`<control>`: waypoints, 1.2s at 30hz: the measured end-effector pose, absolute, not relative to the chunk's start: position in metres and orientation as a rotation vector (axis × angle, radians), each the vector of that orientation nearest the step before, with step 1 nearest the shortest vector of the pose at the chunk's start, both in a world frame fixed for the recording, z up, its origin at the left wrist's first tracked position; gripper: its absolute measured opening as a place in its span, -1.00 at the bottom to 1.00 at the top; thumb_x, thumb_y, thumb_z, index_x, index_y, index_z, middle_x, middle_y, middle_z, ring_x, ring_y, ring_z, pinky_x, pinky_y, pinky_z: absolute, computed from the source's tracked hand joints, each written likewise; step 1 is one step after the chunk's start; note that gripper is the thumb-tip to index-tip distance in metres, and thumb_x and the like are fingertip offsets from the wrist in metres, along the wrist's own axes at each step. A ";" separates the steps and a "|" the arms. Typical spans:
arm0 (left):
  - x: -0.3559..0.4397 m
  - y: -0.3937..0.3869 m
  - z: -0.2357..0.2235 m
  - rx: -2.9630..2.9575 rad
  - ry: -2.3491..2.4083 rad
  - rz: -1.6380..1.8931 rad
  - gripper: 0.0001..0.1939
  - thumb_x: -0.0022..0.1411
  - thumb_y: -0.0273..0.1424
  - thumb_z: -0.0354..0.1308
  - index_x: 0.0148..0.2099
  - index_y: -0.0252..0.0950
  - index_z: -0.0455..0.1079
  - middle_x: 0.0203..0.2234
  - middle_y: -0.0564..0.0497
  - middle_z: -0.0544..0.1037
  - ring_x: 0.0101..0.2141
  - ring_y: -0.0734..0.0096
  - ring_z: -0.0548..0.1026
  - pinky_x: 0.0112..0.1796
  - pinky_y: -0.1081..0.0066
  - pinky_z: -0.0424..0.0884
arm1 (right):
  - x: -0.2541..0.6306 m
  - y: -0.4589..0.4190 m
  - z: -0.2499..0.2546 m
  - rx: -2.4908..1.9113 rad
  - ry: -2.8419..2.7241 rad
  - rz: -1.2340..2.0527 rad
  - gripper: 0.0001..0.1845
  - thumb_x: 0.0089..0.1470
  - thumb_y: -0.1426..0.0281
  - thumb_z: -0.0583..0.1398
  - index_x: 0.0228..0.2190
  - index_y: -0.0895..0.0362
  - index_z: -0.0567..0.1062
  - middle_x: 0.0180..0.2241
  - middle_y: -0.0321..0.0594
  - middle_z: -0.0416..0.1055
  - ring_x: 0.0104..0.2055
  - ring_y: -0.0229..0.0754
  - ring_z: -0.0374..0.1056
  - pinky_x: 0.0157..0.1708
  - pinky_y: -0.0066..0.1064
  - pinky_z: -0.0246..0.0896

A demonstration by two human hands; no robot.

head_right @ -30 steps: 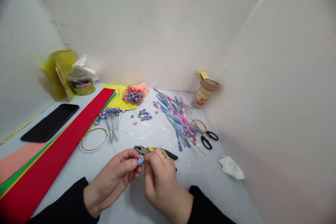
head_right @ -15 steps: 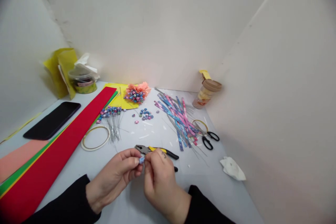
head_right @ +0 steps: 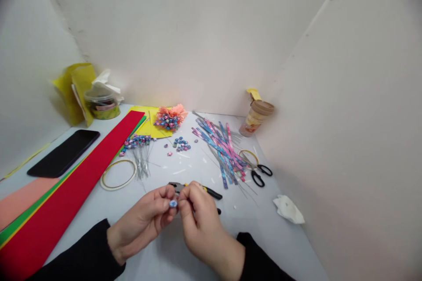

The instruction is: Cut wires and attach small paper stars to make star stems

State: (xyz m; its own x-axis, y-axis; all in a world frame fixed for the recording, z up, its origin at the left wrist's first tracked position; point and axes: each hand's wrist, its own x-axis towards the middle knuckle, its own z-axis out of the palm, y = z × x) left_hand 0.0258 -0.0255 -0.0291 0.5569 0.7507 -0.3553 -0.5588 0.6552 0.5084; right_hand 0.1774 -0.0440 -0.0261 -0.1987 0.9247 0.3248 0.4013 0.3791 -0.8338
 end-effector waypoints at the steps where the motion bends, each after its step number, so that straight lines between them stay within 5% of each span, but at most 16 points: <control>1: 0.026 -0.026 -0.029 0.366 0.588 0.786 -0.85 -0.01 -0.63 0.26 -0.41 -0.38 0.35 -0.53 0.08 0.46 -0.53 0.66 0.42 -0.45 0.65 0.37 | 0.178 -0.044 -0.025 -1.175 -1.778 0.802 -0.82 0.16 0.47 -0.01 -0.49 0.10 0.23 -0.50 -0.32 0.22 -0.46 -0.28 0.18 -0.45 -0.45 0.08; 36: 0.029 -0.027 -0.023 0.293 0.713 0.914 -0.83 -0.18 -0.58 0.41 -0.43 -0.41 0.53 -0.53 0.00 0.57 -0.50 0.56 0.52 -0.41 0.64 0.46 | 0.180 -0.043 -0.029 -1.229 -1.815 0.631 -0.86 0.12 0.54 0.02 -0.45 0.10 0.25 -0.47 -0.32 0.24 -0.44 -0.28 0.20 -0.45 -0.45 0.07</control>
State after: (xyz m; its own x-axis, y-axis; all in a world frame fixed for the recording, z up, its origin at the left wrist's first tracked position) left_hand 0.0292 -0.0270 -0.0232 0.4048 0.8039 -0.4358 -0.6185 0.5917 0.5171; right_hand 0.1797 -0.0431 -0.0291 -0.1723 0.9181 0.3569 0.4982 0.3938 -0.7724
